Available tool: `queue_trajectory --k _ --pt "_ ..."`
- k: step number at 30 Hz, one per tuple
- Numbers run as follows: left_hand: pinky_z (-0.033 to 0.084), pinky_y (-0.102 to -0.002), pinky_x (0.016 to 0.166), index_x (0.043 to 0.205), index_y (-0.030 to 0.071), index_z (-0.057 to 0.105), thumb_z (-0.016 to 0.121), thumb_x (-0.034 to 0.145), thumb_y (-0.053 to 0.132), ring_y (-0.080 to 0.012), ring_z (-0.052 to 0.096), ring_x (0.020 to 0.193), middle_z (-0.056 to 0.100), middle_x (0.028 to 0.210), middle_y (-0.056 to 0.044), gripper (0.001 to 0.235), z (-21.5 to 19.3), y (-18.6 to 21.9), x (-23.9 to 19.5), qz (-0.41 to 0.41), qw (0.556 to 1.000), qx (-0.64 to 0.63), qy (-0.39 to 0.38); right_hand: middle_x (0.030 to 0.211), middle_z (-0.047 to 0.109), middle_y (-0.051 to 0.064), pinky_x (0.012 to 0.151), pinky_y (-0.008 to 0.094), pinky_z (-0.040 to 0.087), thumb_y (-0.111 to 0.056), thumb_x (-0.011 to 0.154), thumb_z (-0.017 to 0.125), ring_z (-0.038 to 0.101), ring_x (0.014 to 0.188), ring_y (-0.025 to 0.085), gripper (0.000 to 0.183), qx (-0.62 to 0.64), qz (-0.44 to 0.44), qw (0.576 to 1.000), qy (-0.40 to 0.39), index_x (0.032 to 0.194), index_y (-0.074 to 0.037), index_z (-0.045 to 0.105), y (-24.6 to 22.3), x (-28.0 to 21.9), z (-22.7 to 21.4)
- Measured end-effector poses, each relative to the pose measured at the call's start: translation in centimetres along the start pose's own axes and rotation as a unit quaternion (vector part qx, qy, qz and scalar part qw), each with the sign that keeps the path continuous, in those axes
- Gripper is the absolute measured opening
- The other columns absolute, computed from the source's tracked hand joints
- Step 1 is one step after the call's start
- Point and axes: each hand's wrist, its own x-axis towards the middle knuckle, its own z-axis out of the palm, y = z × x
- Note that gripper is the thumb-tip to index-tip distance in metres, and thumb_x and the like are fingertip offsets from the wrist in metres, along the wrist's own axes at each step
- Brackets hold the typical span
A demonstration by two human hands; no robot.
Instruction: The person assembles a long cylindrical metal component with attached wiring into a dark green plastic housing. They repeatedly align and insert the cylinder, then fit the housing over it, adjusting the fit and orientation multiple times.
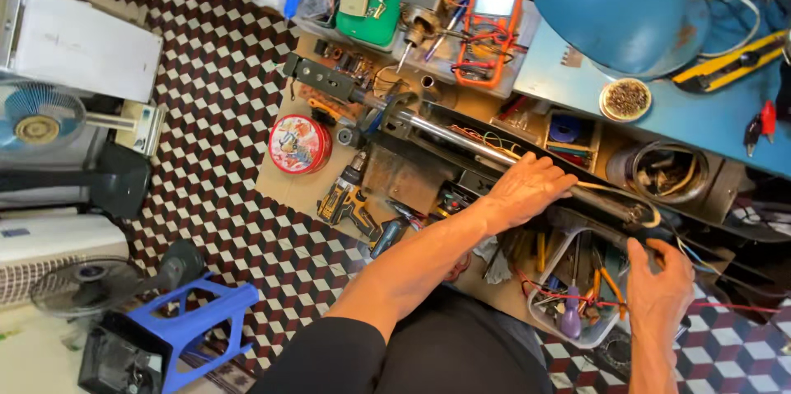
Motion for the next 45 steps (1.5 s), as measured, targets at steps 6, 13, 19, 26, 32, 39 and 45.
queue_trajectory --k 6,13,19,26,32,39,45 --pt "0.042 -0.038 0.084 0.105 0.016 0.069 0.067 0.092 0.029 -0.0210 0.059 0.091 0.066 0.086 0.000 0.019 0.9 -0.6 -0.6 -0.006 1.000 -0.006 0.011 0.119 0.068 0.023 0.099 0.045 0.050 -0.035 0.105 0.076 0.065 0.112 0.036 0.040 -0.012 -0.009 1.000 -0.016 0.115 0.003 0.072 1.1 0.1 0.2" --pt "0.042 -0.038 0.083 0.102 0.017 0.070 0.067 0.089 0.029 -0.0204 0.060 0.091 0.066 0.085 0.001 0.018 1.5 -0.6 -0.3 -0.018 1.000 0.002 -0.005 0.119 0.067 0.024 0.103 0.046 0.046 -0.032 0.107 0.077 0.061 0.119 0.039 0.037 -0.042 -0.042 0.998 -0.020 0.114 0.004 0.071 -0.4 0.3 -0.5" --pt "0.043 -0.037 0.086 0.104 0.017 0.070 0.063 0.094 0.028 -0.0205 0.057 0.103 0.063 0.099 -0.003 0.017 0.5 -0.2 -0.4 -0.027 0.999 0.008 -0.023 0.115 0.068 0.015 0.105 0.042 0.048 -0.022 0.110 0.074 0.059 0.114 0.032 0.021 -0.032 -0.149 0.988 0.022 0.116 -0.002 0.071 -11.1 -0.9 -2.8" --pt "0.046 -0.039 0.092 0.104 0.015 0.072 0.063 0.094 0.027 -0.0225 0.060 0.105 0.066 0.102 -0.005 0.018 0.0 0.2 -1.1 -0.037 0.999 0.013 -0.026 0.106 0.069 0.010 0.085 0.045 0.047 -0.024 0.089 0.074 0.060 0.099 0.034 0.024 -0.075 -0.411 0.904 -0.089 0.109 -0.011 0.072 -25.0 3.6 5.6" --pt "0.048 -0.041 0.097 0.103 0.013 0.074 0.065 0.094 0.028 -0.0250 0.063 0.106 0.069 0.104 -0.008 0.020 0.2 -0.6 -2.7 -0.057 0.998 0.010 -0.022 0.085 0.063 0.012 0.069 0.049 0.041 -0.055 0.095 0.065 0.056 0.075 0.035 0.034 -0.364 -0.178 0.911 -0.083 0.102 -0.022 0.065 -27.6 2.6 11.2" --pt "0.052 -0.044 0.103 0.101 0.011 0.077 0.066 0.095 0.029 -0.0280 0.067 0.107 0.073 0.105 -0.011 0.022 -3.5 2.5 -6.6 -0.086 0.995 -0.011 -0.039 0.100 0.062 0.016 0.077 0.049 0.048 -0.022 0.092 0.060 0.061 0.092 0.038 0.028 -0.215 -0.327 0.905 -0.165 0.117 -0.013 0.068 -26.1 4.1 11.7" --pt "0.054 -0.036 0.079 0.092 0.004 0.074 0.068 0.097 0.034 -0.0253 0.071 0.089 0.073 0.094 -0.012 0.031 -12.1 -4.4 -15.6 -0.467 0.806 -0.247 0.268 0.097 0.061 0.020 0.073 0.050 0.053 -0.011 0.093 0.067 0.063 0.091 0.038 0.024 -0.174 -0.333 0.900 -0.220 0.115 -0.004 0.070 -25.7 4.9 11.9"
